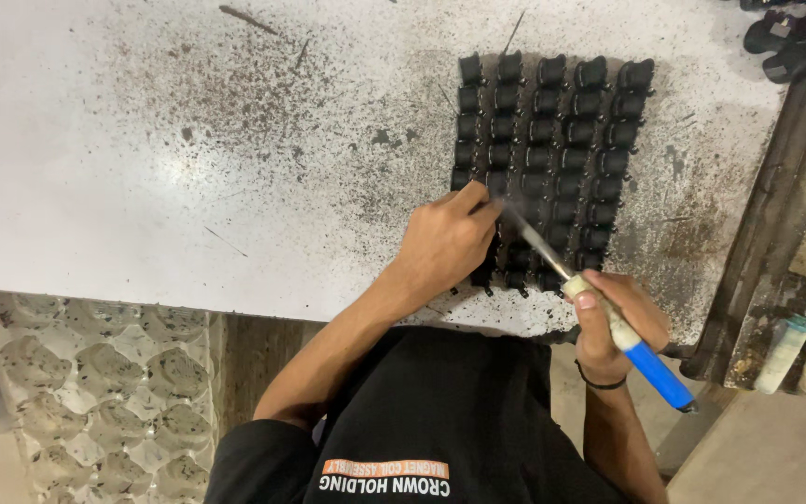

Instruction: The person uses a heated hand tool to trim excess material from black rubber components arranged in rows on a workbench, working through them one at a time while holding each part steady with the other hand. Smoke rises as the hot tool cuts the parts, and trimmed pieces fall onto the bench.

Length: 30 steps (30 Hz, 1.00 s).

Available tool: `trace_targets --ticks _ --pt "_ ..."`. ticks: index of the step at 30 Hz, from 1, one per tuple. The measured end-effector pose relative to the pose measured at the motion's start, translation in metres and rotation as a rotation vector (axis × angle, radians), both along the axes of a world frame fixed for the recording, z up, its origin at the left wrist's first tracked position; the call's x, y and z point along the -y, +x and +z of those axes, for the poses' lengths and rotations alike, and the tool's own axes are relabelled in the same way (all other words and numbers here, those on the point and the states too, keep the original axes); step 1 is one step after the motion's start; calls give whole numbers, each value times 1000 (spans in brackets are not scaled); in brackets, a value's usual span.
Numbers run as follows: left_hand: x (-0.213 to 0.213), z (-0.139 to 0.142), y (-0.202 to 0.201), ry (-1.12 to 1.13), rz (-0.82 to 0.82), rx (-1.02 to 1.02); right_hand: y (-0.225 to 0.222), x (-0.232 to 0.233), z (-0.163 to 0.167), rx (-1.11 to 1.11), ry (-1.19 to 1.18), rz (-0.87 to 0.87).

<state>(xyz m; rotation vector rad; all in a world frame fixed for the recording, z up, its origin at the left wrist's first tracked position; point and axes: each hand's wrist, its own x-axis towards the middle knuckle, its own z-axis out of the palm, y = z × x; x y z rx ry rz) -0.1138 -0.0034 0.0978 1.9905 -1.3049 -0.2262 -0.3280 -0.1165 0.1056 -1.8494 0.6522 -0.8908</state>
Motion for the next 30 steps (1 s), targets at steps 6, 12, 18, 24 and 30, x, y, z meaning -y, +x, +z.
trace_targets --ticks 6,12,18,24,30 --pt "-3 -6 3 23 -3 8 -1 -3 -6 68 53 -22" --pt "-1 -7 5 2 -6 21 3 -3 -3 63 77 -23" --pt "0 -6 7 -18 9 18 5 -3 -5 83 119 -23" --pt "8 1 7 150 -77 25 -3 8 -11 110 98 36" --pt "-16 12 2 29 13 -22 -19 -1 -14 283 216 -92"
